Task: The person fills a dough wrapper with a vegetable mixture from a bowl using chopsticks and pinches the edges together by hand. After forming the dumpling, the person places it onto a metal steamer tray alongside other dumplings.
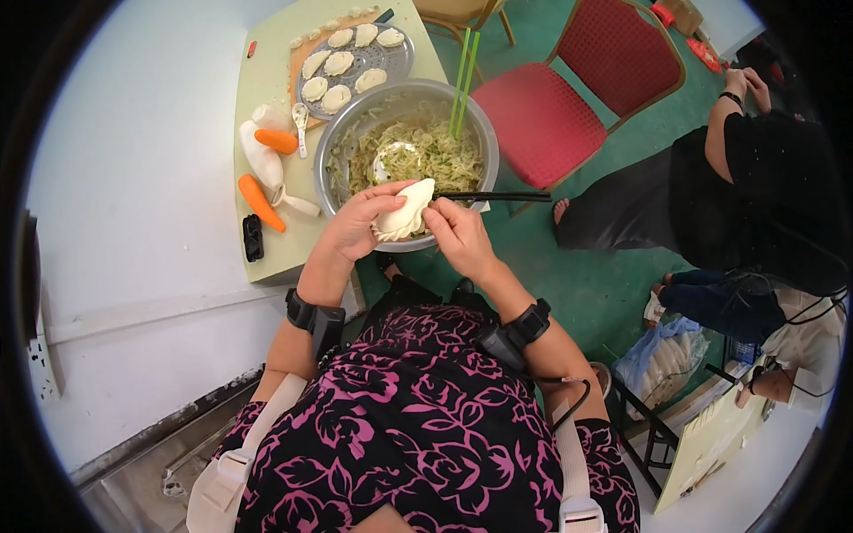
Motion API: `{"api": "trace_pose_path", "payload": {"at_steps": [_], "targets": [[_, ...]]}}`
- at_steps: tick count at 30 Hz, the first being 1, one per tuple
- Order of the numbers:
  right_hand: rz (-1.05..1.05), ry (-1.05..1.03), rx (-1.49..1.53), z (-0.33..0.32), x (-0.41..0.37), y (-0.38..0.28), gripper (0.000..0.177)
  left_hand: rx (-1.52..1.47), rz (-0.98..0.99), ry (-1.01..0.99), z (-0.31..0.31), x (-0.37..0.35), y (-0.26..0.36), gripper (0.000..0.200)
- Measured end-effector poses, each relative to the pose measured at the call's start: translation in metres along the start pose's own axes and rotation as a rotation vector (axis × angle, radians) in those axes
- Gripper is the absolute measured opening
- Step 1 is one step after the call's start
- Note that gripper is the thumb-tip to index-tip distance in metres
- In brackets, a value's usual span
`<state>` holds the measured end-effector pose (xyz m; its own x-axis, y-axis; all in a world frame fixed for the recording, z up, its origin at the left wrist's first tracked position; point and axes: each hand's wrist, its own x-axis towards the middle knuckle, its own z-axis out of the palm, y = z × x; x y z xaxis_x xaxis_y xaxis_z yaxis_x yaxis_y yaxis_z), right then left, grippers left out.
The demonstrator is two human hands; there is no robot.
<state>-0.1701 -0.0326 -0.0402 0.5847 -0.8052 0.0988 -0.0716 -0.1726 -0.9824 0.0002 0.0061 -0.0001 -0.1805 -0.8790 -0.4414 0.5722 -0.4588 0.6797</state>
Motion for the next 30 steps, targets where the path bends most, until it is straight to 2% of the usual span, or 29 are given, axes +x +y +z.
{"api": "trace_pose_path", "payload": {"at_steps": [3,7,11,18,20,24,27,30], "targets": [[-0.099,0.079,-0.147,0.004,0.000,-0.008,0.025,-0.007,-0.015,-0.008,-0.001,0.001,-0.002,0.038],[-0.114,0.113,-0.208,0.006,0.001,-0.011,0.023,0.017,0.012,-0.007,0.001,0.000,-0.005,0.039],[-0.089,0.137,-0.238,0.008,0.003,-0.010,0.024,0.129,0.133,0.050,0.007,-0.001,-0.007,0.038],[-0.115,0.223,-0.306,0.013,0.002,-0.005,0.028,0.118,0.230,0.088,0.003,0.001,-0.012,0.037],[-0.052,0.183,-0.261,0.012,0.001,-0.007,0.027,0.132,0.258,0.117,0.003,0.002,-0.014,0.036],[0.099,0.096,-0.078,0.004,-0.007,-0.019,0.027,0.149,0.185,0.090,-0.003,0.000,-0.010,0.034],[0.182,0.139,-0.070,-0.001,-0.006,-0.011,0.027,0.088,0.140,0.076,-0.006,-0.003,-0.008,0.034],[-0.034,0.155,-0.193,0.005,-0.007,-0.005,0.029,0.050,0.099,0.034,-0.008,-0.002,-0.009,0.034]]}}
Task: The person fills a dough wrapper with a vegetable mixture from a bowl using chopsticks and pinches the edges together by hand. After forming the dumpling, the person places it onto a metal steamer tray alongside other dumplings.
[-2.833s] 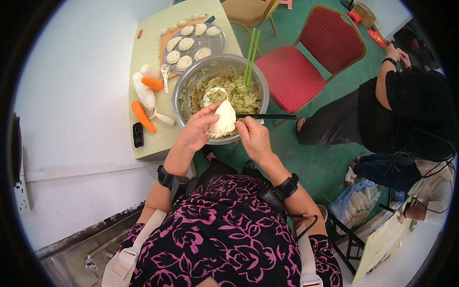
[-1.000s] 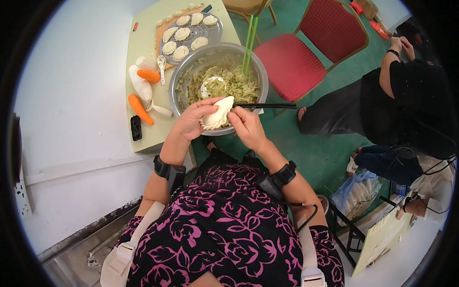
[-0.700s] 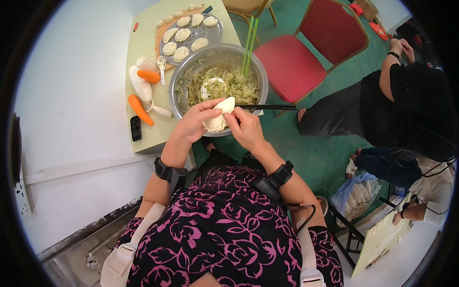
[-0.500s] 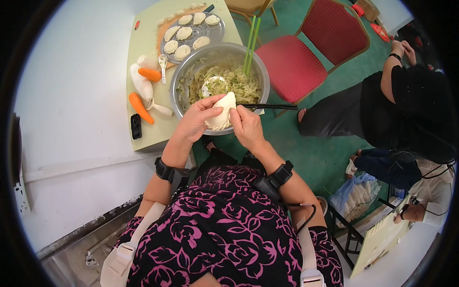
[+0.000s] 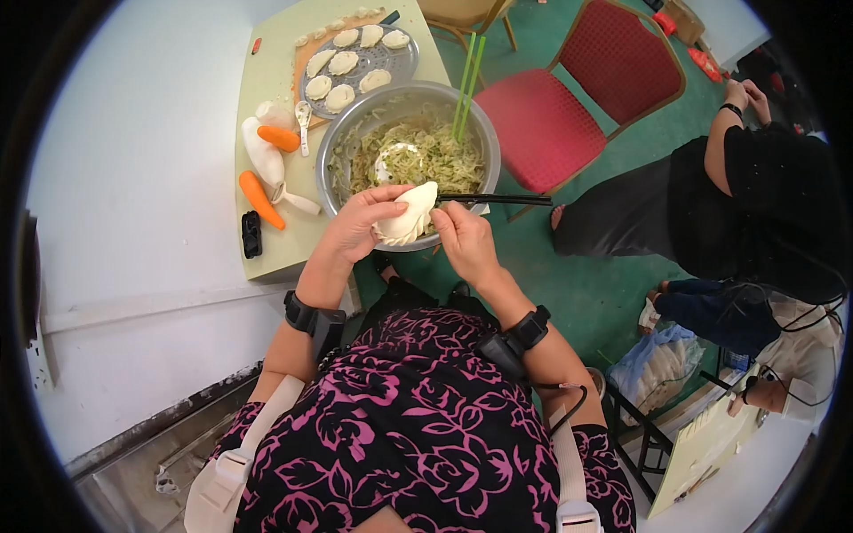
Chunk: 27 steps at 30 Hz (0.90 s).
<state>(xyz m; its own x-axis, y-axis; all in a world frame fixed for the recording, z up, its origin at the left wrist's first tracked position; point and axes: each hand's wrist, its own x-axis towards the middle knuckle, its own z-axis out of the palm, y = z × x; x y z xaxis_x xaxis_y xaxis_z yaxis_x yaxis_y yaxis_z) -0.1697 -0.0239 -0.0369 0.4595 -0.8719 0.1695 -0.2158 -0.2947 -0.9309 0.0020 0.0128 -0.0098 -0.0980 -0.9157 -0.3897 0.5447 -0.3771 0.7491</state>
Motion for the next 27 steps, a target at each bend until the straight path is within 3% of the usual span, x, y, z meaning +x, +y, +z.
{"api": "trace_pose_path", "payload": {"at_steps": [12,15,18,21,27], "targets": [[-0.031,0.023,-0.047,0.006,0.001,-0.003,0.031,0.091,0.028,-0.028,0.004,-0.004,-0.001,0.033],[0.119,-0.117,0.035,0.001,-0.001,-0.008,0.031,0.096,0.045,0.004,0.003,-0.003,0.000,0.030],[0.266,-0.098,0.293,-0.011,-0.003,-0.015,0.030,0.117,0.040,0.012,-0.001,-0.002,0.001,0.028],[0.313,-0.047,0.155,-0.012,-0.001,0.002,0.030,0.051,-0.001,0.002,-0.003,-0.002,0.003,0.027],[0.017,-0.045,-0.014,-0.005,0.002,-0.004,0.028,0.055,-0.065,-0.026,-0.001,0.000,0.000,0.026]]}}
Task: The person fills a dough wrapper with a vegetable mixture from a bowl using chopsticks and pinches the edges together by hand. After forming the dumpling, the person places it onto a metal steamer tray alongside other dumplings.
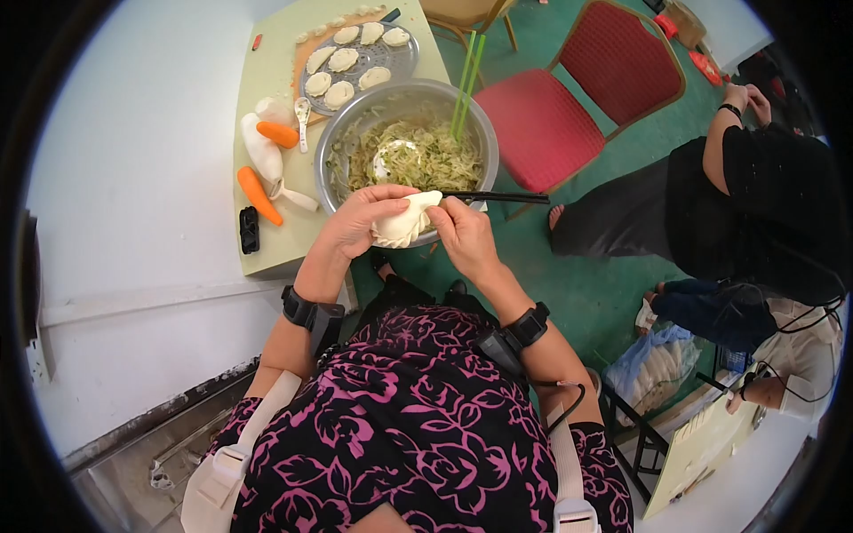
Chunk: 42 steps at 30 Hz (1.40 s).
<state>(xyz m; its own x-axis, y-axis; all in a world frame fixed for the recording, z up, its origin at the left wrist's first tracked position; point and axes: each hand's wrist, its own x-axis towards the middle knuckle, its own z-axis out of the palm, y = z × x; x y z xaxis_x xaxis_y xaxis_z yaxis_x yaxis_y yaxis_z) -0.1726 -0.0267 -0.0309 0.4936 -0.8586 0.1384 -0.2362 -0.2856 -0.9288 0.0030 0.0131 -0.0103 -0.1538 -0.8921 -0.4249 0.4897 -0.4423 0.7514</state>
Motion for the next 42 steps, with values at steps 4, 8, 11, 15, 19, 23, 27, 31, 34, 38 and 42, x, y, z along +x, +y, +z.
{"api": "trace_pose_path", "payload": {"at_steps": [4,8,11,15,19,23,27,31,34,38,42], "targets": [[0.021,0.020,-0.009,0.005,0.004,0.006,0.027,0.054,-0.019,-0.015,0.001,0.001,-0.001,0.026],[0.080,0.040,0.105,0.010,0.003,-0.002,0.027,0.126,0.055,0.008,0.001,-0.001,-0.002,0.025],[-0.001,0.046,0.012,0.010,0.001,-0.005,0.027,0.125,0.077,0.039,-0.002,0.000,-0.004,0.024],[0.073,-0.061,-0.074,0.001,-0.006,-0.006,0.026,0.084,0.049,0.010,-0.009,-0.002,-0.004,0.022],[0.245,-0.044,0.261,-0.010,-0.006,0.004,0.027,-0.002,0.015,0.016,-0.007,-0.005,0.000,0.023],[0.130,-0.002,0.129,-0.001,-0.006,0.009,0.031,-0.022,0.019,-0.013,-0.004,-0.005,-0.002,0.023],[-0.010,0.009,0.019,0.003,-0.002,0.000,0.032,0.027,-0.004,-0.050,-0.003,-0.004,-0.006,0.023],[0.073,-0.004,0.086,0.005,0.000,0.003,0.031,0.110,-0.007,-0.045,0.003,-0.008,-0.004,0.022],[0.076,0.019,0.100,0.007,-0.002,-0.004,0.033,0.183,0.011,-0.056,0.002,-0.008,-0.004,0.022],[0.015,-0.018,-0.113,0.005,-0.006,0.001,0.033,0.176,0.019,-0.042,0.000,-0.008,-0.003,0.022],[0.003,0.003,0.081,-0.003,-0.011,-0.007,0.031,0.125,-0.019,-0.047,-0.005,-0.010,0.001,0.022]]}}
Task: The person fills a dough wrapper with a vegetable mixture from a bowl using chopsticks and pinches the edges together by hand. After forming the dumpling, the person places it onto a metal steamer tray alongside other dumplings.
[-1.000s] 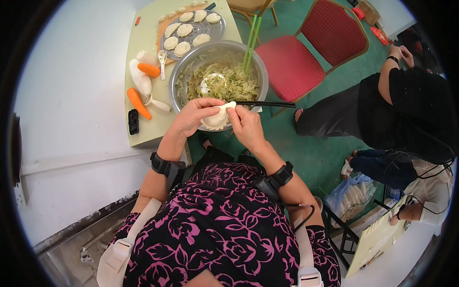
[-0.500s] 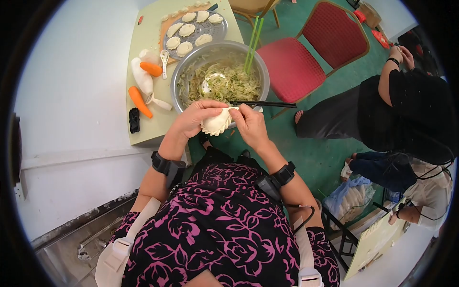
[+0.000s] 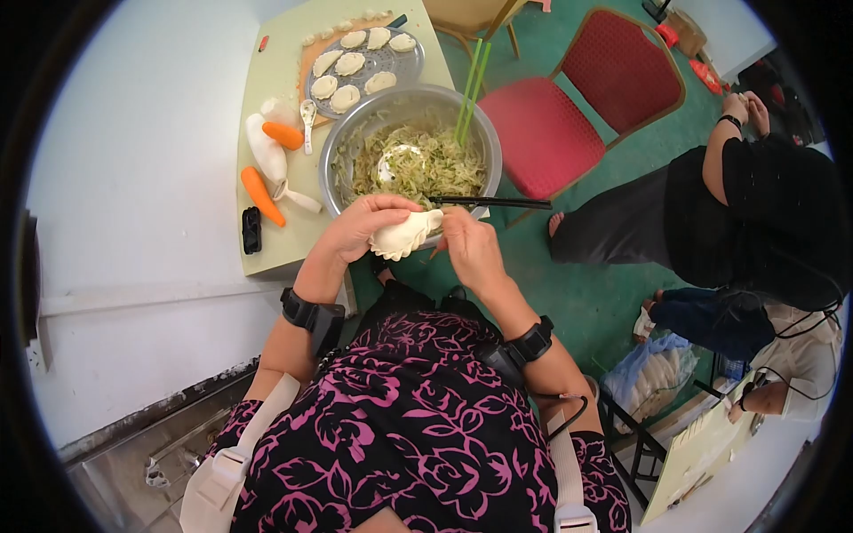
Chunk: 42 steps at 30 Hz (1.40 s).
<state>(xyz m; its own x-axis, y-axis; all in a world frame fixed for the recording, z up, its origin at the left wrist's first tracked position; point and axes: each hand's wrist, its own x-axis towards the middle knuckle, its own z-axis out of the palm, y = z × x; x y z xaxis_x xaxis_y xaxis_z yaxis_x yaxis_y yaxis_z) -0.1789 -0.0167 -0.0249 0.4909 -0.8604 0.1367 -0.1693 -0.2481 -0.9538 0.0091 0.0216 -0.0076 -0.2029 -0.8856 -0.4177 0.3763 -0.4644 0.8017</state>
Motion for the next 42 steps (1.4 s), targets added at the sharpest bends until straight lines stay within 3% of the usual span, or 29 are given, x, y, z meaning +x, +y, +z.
{"api": "trace_pose_path", "payload": {"at_steps": [3,9,15,24,27,33,34,37,42], "targets": [[0.289,-0.036,-0.037,-0.010,0.004,0.001,0.031,-0.063,0.001,-0.014,-0.003,-0.001,0.001,0.023],[0.036,-0.135,-0.066,-0.003,0.003,0.011,0.025,-0.056,-0.011,-0.059,-0.004,0.000,-0.002,0.021],[-0.060,-0.214,-0.050,-0.005,0.007,-0.001,0.023,0.013,-0.045,-0.089,-0.002,-0.001,-0.002,0.021],[-0.005,-0.287,-0.218,-0.006,0.007,-0.003,0.017,0.240,0.011,-0.090,-0.001,-0.001,-0.004,0.023],[0.219,-0.331,-0.171,-0.007,0.008,-0.011,0.023,0.335,0.057,-0.013,-0.003,0.001,-0.006,0.024],[0.244,-0.075,0.004,0.001,0.022,0.005,0.046,0.002,0.064,0.060,-0.018,0.006,-0.007,0.022],[0.195,-0.032,0.143,0.008,0.027,0.007,0.043,-0.038,0.084,0.058,-0.023,0.012,-0.008,0.021],[0.336,-0.094,0.584,0.029,0.041,0.001,0.037,-0.130,0.098,0.062,-0.029,0.024,-0.002,0.019],[0.401,-0.029,0.553,0.047,0.074,0.003,0.027,-0.279,0.048,0.095,-0.044,0.041,0.009,0.020]]}}
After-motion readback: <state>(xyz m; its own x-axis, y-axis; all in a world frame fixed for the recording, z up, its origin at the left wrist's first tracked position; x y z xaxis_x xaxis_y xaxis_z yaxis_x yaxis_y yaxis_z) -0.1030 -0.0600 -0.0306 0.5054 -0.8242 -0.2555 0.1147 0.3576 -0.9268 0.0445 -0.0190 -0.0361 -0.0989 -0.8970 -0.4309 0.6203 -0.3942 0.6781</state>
